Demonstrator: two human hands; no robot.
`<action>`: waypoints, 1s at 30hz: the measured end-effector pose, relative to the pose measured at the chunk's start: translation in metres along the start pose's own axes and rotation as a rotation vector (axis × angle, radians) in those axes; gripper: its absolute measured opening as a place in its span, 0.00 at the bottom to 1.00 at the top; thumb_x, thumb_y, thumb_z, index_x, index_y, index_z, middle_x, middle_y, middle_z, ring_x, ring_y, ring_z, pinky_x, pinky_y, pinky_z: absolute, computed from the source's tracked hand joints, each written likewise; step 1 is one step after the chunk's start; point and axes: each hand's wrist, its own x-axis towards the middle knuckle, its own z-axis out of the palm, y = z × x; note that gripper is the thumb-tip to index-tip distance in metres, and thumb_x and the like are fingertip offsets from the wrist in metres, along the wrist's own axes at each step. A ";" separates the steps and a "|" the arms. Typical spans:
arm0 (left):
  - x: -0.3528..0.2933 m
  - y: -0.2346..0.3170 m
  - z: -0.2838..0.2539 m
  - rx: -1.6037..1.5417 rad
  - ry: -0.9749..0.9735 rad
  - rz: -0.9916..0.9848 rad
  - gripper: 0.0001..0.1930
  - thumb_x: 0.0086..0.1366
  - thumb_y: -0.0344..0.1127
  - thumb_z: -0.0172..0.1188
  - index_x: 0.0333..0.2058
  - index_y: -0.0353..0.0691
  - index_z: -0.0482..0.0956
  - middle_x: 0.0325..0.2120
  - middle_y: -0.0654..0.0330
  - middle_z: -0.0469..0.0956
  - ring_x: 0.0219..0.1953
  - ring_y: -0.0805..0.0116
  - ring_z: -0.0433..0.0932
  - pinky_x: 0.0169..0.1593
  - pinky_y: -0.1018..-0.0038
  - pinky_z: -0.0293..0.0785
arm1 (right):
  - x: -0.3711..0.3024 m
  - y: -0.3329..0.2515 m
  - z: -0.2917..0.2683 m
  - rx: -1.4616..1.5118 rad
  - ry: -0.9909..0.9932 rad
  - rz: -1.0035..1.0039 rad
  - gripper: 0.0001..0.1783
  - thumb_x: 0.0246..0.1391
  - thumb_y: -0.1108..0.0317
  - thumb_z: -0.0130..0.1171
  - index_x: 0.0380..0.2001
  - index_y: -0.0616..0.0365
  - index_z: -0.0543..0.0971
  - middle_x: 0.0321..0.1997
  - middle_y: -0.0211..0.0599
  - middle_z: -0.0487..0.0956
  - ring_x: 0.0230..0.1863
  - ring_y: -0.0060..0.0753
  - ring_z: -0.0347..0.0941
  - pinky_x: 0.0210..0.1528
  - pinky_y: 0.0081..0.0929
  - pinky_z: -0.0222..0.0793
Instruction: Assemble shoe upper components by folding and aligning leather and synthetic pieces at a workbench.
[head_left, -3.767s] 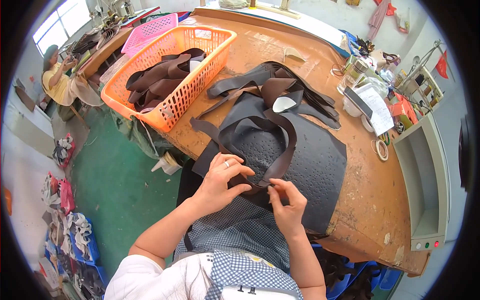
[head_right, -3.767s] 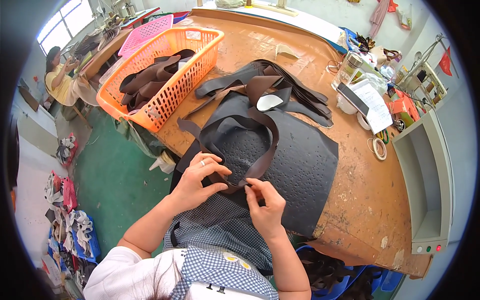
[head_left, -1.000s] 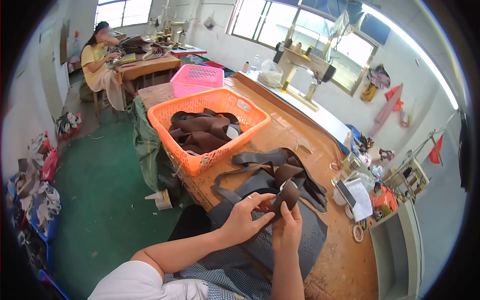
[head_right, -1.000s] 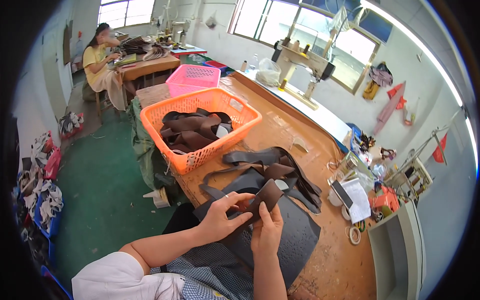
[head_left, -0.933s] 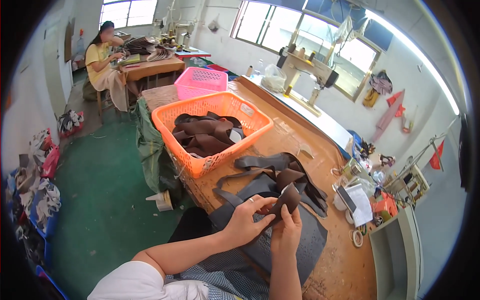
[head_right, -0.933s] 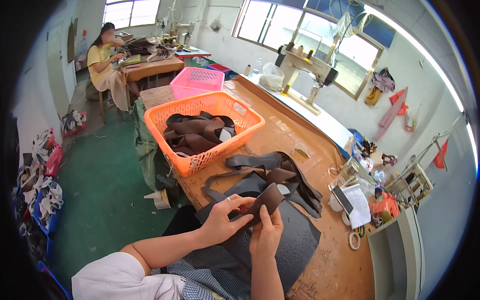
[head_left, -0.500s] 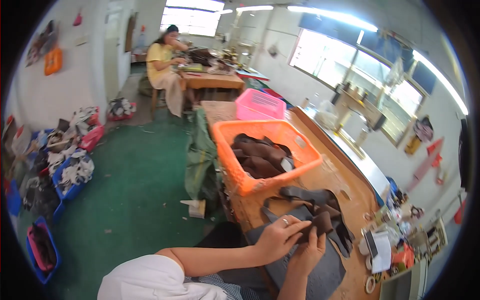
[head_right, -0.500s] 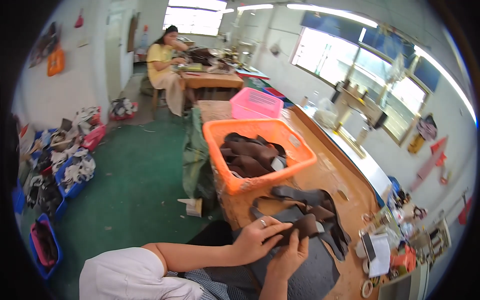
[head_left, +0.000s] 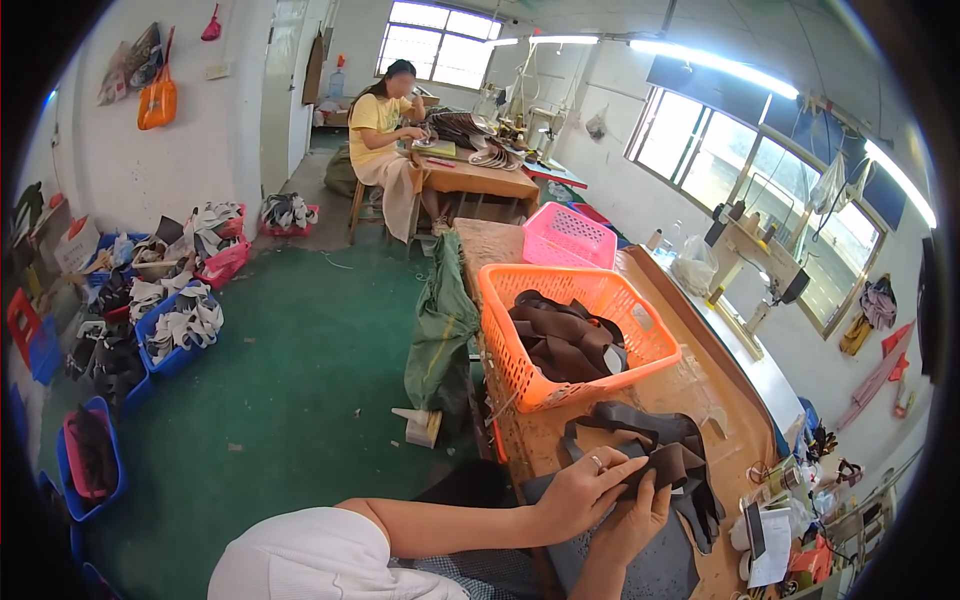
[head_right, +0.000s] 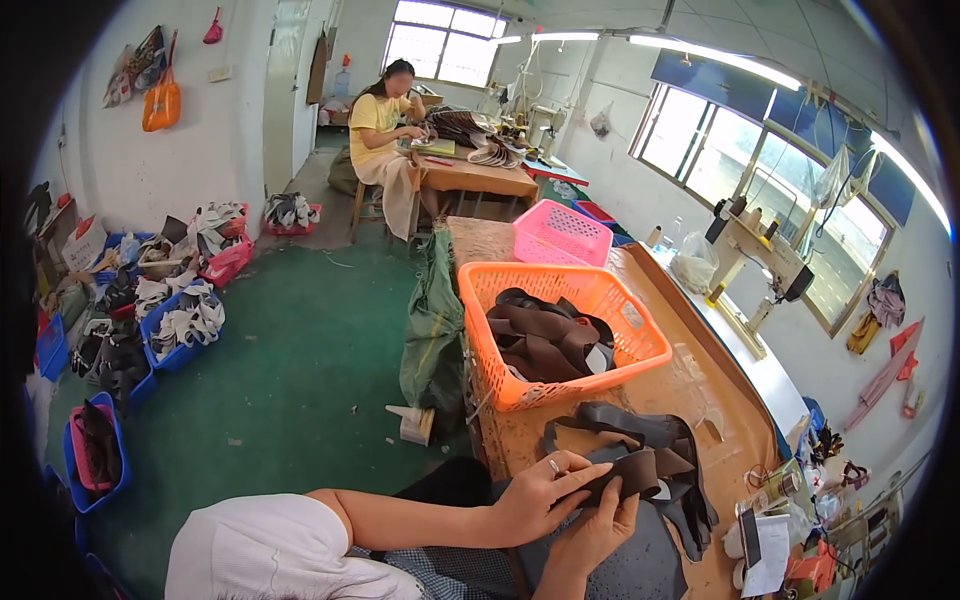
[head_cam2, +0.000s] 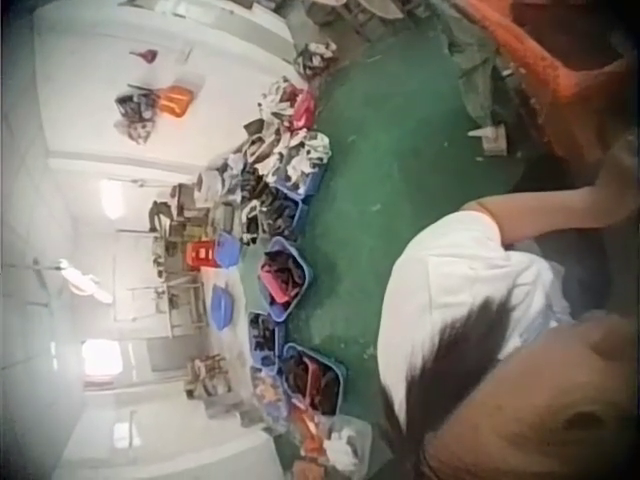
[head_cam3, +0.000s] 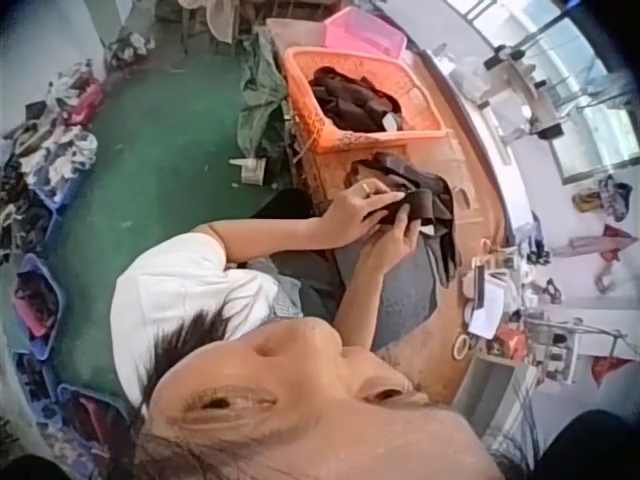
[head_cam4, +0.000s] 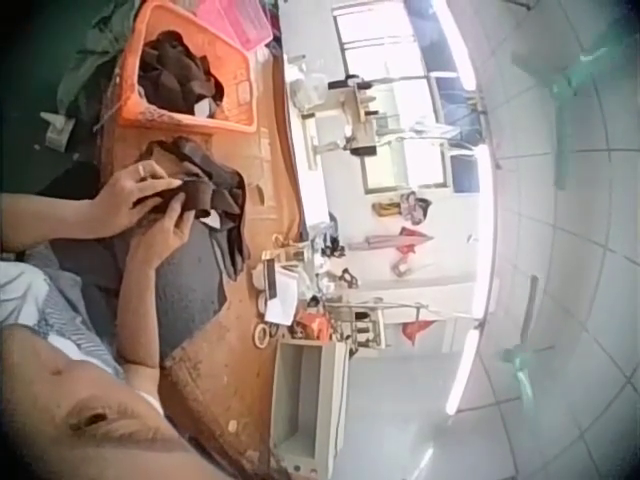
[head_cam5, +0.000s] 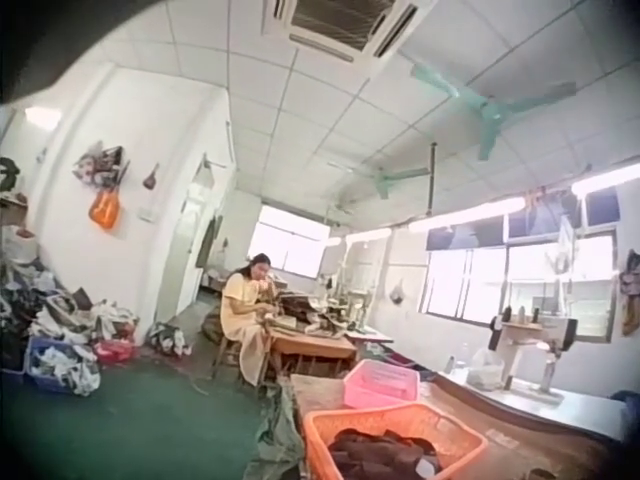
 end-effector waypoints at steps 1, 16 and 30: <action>0.000 -0.001 0.000 0.000 0.000 0.000 0.25 0.57 0.23 0.61 0.55 0.42 0.76 0.40 0.54 0.75 0.41 0.57 0.77 0.43 0.67 0.76 | 0.000 0.001 0.000 0.000 0.000 0.000 0.13 0.65 0.73 0.51 0.51 0.62 0.75 0.45 0.34 0.78 0.43 0.24 0.75 0.45 0.21 0.73; 0.001 0.000 0.008 -0.031 -0.026 0.013 0.23 0.56 0.22 0.62 0.53 0.40 0.76 0.41 0.53 0.75 0.43 0.55 0.77 0.46 0.66 0.75 | 0.003 0.000 -0.009 0.025 0.043 -0.017 0.10 0.64 0.73 0.52 0.47 0.60 0.75 0.44 0.35 0.78 0.41 0.27 0.77 0.42 0.23 0.75; 0.009 -0.002 0.002 -0.059 -0.044 -0.127 0.20 0.57 0.22 0.60 0.50 0.39 0.78 0.40 0.52 0.74 0.43 0.54 0.76 0.48 0.68 0.73 | 0.007 0.005 0.001 0.007 0.075 0.027 0.12 0.65 0.74 0.50 0.49 0.61 0.76 0.42 0.30 0.78 0.40 0.20 0.75 0.40 0.17 0.72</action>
